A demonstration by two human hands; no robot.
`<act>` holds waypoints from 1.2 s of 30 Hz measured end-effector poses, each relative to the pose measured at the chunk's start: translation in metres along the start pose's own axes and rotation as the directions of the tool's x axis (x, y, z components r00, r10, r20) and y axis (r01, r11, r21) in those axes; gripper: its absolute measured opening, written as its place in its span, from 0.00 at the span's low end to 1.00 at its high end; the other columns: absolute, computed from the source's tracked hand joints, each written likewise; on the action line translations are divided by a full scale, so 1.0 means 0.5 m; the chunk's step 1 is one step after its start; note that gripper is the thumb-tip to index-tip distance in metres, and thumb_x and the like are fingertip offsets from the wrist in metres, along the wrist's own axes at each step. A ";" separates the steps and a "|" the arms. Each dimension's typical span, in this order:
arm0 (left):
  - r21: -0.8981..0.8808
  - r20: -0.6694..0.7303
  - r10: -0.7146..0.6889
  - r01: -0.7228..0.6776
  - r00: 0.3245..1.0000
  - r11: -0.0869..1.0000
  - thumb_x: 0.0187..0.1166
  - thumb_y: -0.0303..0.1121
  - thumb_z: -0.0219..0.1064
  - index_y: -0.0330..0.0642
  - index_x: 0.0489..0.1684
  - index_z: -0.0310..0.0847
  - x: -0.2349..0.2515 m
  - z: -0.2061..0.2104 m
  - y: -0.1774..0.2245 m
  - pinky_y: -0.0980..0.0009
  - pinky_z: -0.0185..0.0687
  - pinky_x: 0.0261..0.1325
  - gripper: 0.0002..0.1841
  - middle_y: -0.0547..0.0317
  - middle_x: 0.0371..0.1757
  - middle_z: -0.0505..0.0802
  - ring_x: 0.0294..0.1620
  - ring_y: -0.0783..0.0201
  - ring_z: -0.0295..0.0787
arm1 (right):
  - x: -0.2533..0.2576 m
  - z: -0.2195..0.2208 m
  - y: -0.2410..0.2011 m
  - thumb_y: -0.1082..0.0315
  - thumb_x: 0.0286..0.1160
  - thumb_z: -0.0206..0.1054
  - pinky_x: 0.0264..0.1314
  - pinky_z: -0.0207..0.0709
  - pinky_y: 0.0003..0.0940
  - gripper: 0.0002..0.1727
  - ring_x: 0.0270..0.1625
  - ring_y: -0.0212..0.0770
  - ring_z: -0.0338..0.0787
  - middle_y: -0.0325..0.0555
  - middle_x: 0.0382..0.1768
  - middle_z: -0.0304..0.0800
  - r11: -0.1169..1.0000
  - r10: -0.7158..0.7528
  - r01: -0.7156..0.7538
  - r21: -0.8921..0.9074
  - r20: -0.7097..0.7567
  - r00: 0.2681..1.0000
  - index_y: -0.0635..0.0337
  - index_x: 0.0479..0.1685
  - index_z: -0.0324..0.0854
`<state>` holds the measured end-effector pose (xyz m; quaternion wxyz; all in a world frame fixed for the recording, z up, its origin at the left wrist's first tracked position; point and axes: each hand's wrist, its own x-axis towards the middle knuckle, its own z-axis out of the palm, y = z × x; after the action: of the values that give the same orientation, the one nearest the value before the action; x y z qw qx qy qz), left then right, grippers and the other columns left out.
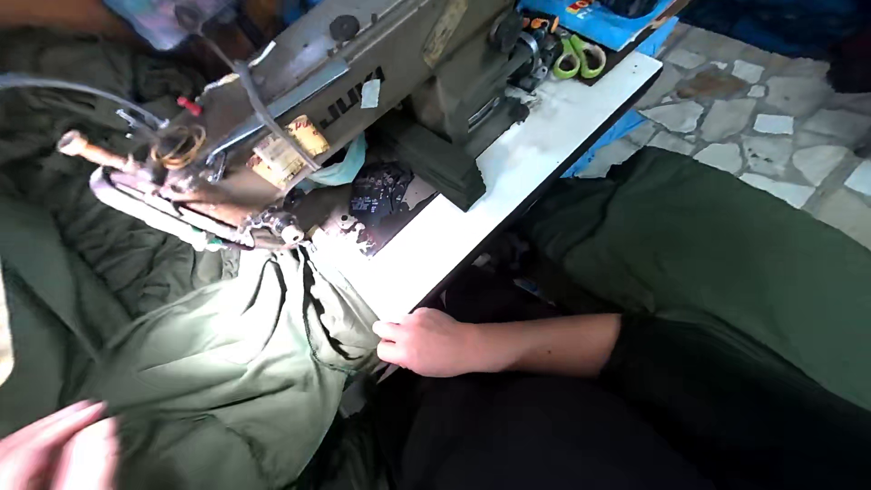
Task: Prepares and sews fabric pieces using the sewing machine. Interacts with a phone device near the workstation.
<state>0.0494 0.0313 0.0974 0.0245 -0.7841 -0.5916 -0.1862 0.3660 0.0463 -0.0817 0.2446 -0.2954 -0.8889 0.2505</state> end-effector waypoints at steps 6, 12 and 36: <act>-0.192 0.109 0.453 -0.428 0.885 0.883 0.77 0.26 0.64 0.27 0.48 0.90 0.203 0.327 0.256 0.43 0.86 0.58 0.12 0.36 0.52 0.94 0.55 0.38 0.93 | -0.049 -0.043 0.021 0.81 0.78 0.59 0.45 0.85 0.57 0.13 0.46 0.62 0.94 0.59 0.87 0.68 0.978 0.067 -0.112 0.177 0.243 0.968 0.68 0.52 0.89; -0.277 0.036 0.705 -0.671 0.708 0.688 0.79 0.25 0.63 0.29 0.54 0.89 0.381 0.454 0.386 0.46 0.81 0.68 0.13 0.35 0.56 0.92 0.62 0.36 0.88 | -0.167 -0.089 0.059 0.81 0.74 0.64 0.54 0.86 0.55 0.11 0.56 0.57 0.94 0.58 0.60 0.91 0.912 0.179 -0.173 0.373 0.018 0.984 0.66 0.48 0.90; -0.564 0.156 0.528 -0.363 0.835 0.742 0.74 0.25 0.64 0.34 0.30 0.91 0.433 0.470 0.394 0.61 0.78 0.62 0.09 0.47 0.47 0.94 0.56 0.57 0.87 | -0.130 -0.246 0.225 0.72 0.71 0.68 0.30 0.84 0.48 0.24 0.31 0.51 0.90 0.57 0.41 0.89 0.914 0.317 -0.403 -0.043 -0.543 0.777 0.59 0.71 0.85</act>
<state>0.3459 0.2322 -0.0155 -0.2322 -0.9001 -0.3090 -0.2011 0.5291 0.1199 -0.0737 0.4012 -0.5357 -0.7313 0.1317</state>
